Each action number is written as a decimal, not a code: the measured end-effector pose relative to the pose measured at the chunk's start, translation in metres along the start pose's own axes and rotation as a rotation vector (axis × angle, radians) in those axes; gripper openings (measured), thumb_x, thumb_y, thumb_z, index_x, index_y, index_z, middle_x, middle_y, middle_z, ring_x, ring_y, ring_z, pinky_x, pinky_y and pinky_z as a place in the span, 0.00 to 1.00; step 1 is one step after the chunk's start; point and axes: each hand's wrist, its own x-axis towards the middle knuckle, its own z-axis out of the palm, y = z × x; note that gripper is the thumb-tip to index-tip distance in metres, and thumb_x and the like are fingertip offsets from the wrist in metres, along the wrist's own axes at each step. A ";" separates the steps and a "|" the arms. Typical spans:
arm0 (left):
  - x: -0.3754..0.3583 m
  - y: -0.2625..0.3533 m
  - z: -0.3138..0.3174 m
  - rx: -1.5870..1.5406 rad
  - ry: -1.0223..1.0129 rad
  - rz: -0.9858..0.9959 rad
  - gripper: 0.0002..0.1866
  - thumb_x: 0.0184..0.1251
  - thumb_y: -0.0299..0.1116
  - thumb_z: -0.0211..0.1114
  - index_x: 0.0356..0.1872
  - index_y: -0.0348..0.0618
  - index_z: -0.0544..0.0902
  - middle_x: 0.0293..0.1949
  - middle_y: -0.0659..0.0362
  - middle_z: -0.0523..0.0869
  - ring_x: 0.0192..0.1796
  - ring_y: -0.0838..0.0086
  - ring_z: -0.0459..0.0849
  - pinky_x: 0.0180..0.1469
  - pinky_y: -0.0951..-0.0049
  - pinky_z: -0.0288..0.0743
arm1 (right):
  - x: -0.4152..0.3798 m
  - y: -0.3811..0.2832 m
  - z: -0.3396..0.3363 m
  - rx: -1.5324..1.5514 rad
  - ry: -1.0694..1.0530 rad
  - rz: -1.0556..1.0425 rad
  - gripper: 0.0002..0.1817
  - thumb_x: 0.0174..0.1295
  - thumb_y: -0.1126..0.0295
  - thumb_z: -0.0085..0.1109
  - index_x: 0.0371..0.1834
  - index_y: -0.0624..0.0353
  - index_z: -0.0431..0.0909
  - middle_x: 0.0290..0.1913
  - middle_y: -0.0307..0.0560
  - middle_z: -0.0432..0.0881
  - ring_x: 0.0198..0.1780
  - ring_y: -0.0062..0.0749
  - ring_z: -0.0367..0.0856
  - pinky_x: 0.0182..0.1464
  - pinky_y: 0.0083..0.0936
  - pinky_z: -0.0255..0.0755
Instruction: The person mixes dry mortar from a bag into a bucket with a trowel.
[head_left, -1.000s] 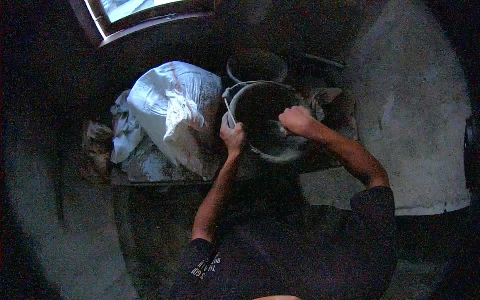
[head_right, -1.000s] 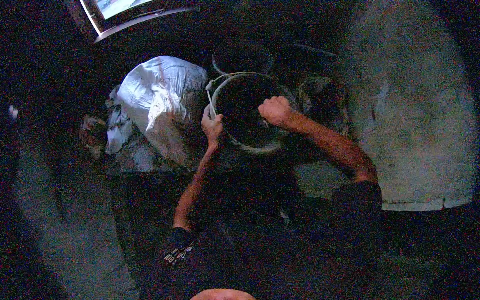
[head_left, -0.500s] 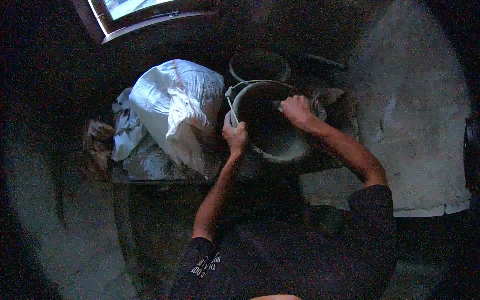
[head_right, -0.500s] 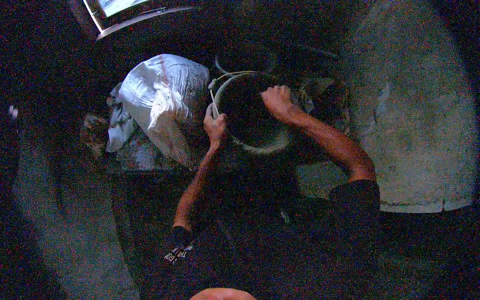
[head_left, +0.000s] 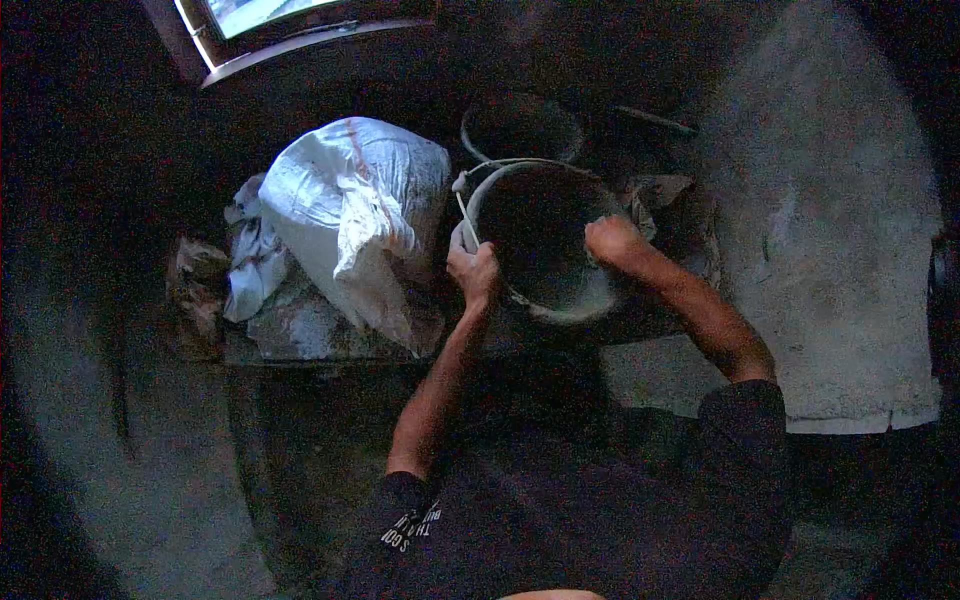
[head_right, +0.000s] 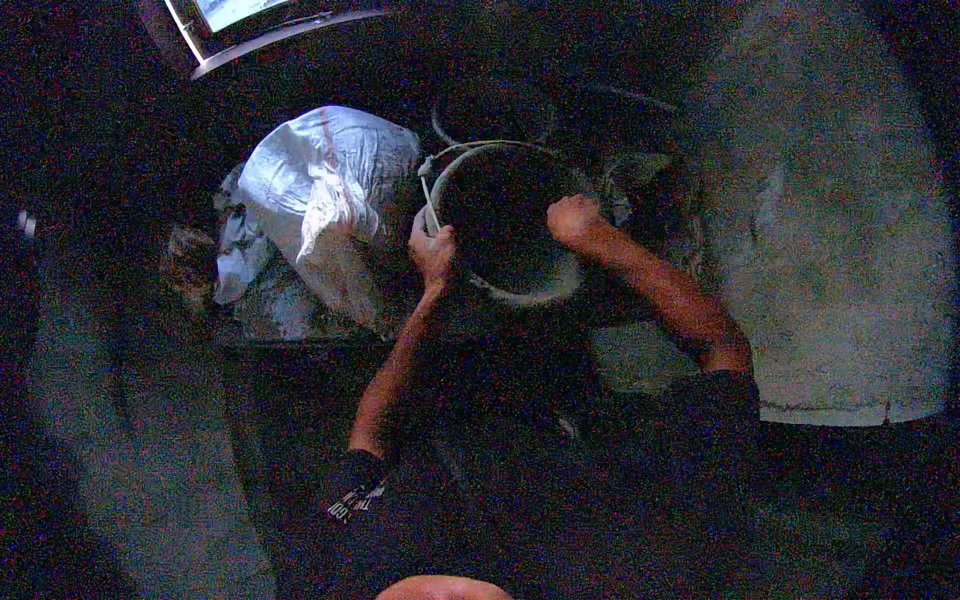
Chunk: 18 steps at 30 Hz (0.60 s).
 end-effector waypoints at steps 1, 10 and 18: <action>0.000 -0.001 0.001 -0.025 0.025 0.054 0.23 0.37 0.27 0.51 0.42 0.33 0.69 0.30 0.52 0.77 0.32 0.69 0.74 0.39 0.74 0.66 | 0.003 0.008 0.001 0.024 -0.072 -0.049 0.10 0.41 0.65 0.49 0.24 0.57 0.75 0.29 0.49 0.76 0.33 0.41 0.75 0.30 0.38 0.69; 0.005 -0.011 0.005 -0.053 0.017 0.039 0.23 0.37 0.27 0.51 0.42 0.33 0.68 0.31 0.53 0.76 0.33 0.70 0.74 0.40 0.74 0.66 | 0.030 0.029 0.015 0.460 -0.174 -0.279 0.24 0.50 0.56 0.44 0.08 0.66 0.66 0.10 0.54 0.62 0.13 0.40 0.64 0.19 0.37 0.57; 0.006 -0.013 0.004 -0.011 0.000 0.094 0.24 0.37 0.30 0.51 0.43 0.34 0.68 0.31 0.52 0.76 0.32 0.69 0.74 0.39 0.73 0.66 | 0.033 0.004 0.040 0.531 -0.267 -0.232 0.27 0.56 0.56 0.37 0.05 0.65 0.65 0.06 0.43 0.63 0.10 0.31 0.61 0.16 0.33 0.56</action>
